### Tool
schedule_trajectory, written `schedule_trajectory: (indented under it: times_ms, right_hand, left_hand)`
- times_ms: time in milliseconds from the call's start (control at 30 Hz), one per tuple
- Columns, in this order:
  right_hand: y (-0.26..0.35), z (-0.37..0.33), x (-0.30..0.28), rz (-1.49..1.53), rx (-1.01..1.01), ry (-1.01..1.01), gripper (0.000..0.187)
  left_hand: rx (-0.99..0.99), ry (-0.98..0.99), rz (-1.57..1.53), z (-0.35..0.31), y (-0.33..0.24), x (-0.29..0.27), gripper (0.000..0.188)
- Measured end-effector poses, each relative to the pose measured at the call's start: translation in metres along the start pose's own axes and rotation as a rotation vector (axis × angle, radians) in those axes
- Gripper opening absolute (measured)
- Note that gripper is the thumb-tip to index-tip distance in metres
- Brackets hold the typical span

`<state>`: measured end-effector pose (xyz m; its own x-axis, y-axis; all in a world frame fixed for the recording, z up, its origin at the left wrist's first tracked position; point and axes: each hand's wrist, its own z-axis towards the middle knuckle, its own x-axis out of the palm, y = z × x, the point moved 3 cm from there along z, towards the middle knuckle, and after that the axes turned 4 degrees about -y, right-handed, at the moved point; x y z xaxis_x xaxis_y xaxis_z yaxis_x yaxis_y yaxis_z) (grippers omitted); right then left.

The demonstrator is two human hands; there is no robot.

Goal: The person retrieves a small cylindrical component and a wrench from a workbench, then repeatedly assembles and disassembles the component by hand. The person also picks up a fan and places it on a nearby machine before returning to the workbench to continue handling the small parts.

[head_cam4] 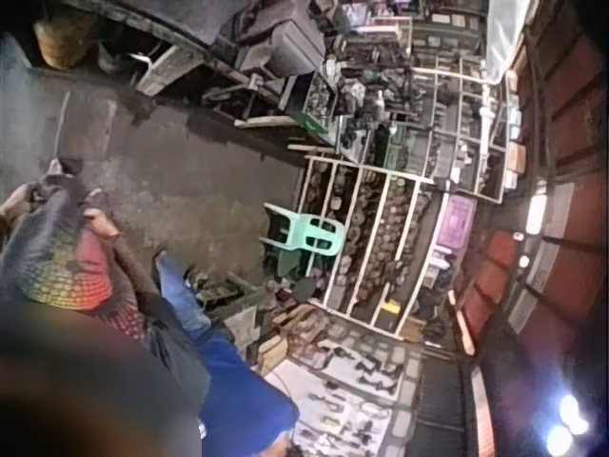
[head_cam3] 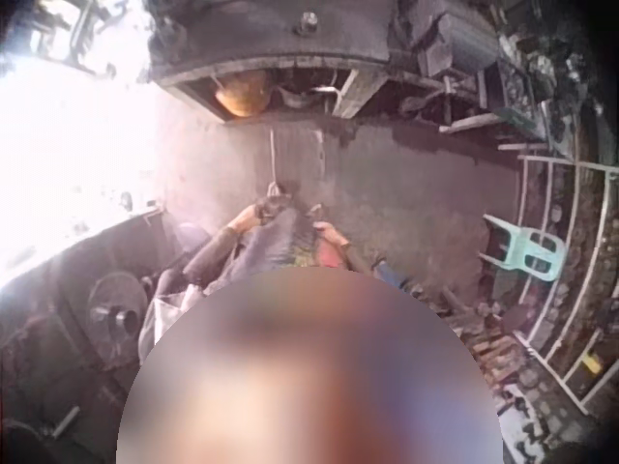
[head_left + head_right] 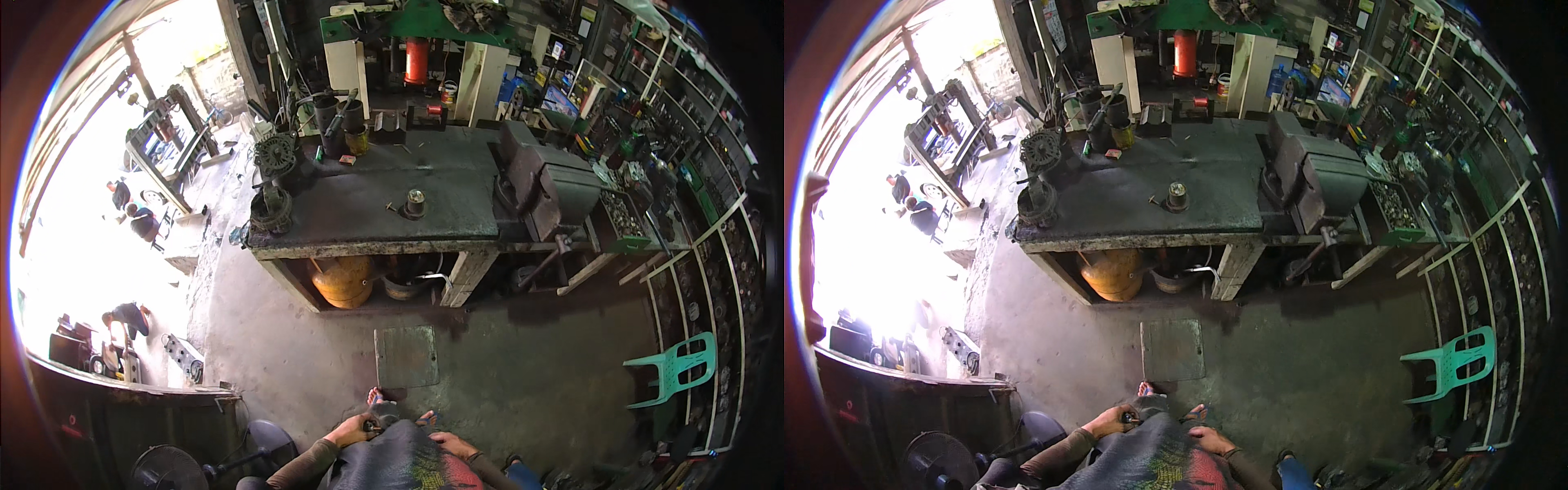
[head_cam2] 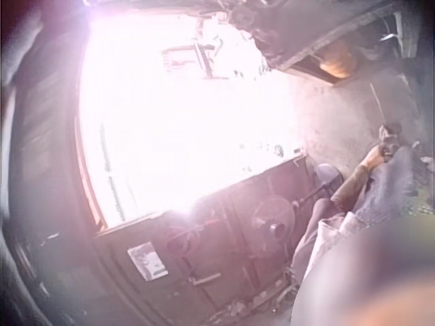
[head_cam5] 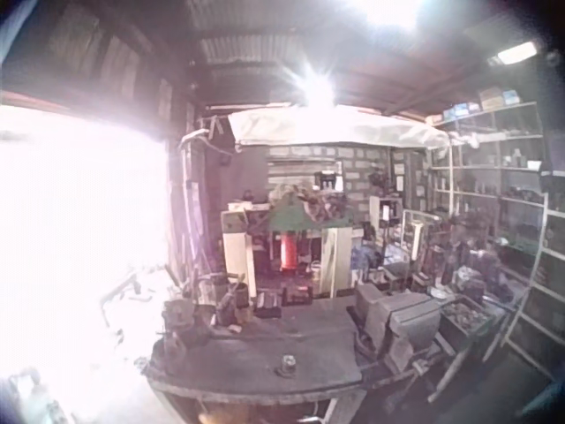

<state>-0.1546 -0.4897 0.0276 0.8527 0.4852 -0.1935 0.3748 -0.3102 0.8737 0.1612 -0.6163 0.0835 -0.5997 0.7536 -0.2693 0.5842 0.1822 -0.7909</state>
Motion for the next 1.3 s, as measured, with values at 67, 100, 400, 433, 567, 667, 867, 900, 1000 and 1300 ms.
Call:
schedule_trajectory:
  times_ms: [67,100,400,433,567,667,867,900,1000,1300]
  right_hand:
    - [-0.008,0.008,-0.005,-0.046,0.044,-0.064,0.029]
    - [-0.011,0.011,-0.008,-0.057,0.089,-0.062,0.028]
    - [-0.024,0.077,-0.022,-0.256,-0.043,-0.043,0.024]
    - [-0.029,0.084,-0.023,-0.136,-0.057,-0.034,0.024]
    - [-0.061,0.109,-0.043,-0.191,0.226,0.024,0.035]
    - [-0.071,0.126,-0.067,-0.386,0.184,-0.127,0.031]
    - [-0.055,0.165,-0.136,-0.426,0.144,-0.328,0.023]
    - [-0.048,0.173,-0.142,-0.435,0.146,-0.352,0.023]
    - [-0.025,0.201,-0.141,-0.437,0.141,-0.419,0.025]
    - [0.066,0.296,0.007,-0.303,0.064,-0.257,0.027]
  left_hand:
    - [0.037,0.057,0.022,0.015,0.002,-0.007,0.043]
    - [0.036,0.088,0.095,0.022,0.004,-0.011,0.039]
    - [-0.263,-0.110,0.131,0.039,0.039,-0.036,0.044]
    - [-0.313,-0.224,0.066,0.031,0.048,-0.036,0.045]
    - [-0.494,-0.614,-0.131,-0.004,0.081,-0.028,0.058]
    - [-0.645,-0.857,-0.298,-0.040,0.105,-0.014,0.055]
    - [-0.654,-0.870,-0.317,-0.072,0.154,0.013,0.035]
    - [-0.598,-0.846,-0.151,-0.073,0.161,0.022,0.032]
    - [-0.605,-0.795,0.084,-0.066,0.198,0.032,0.027]
    - [-0.460,-0.866,-0.358,-0.088,0.269,-0.081,0.026]
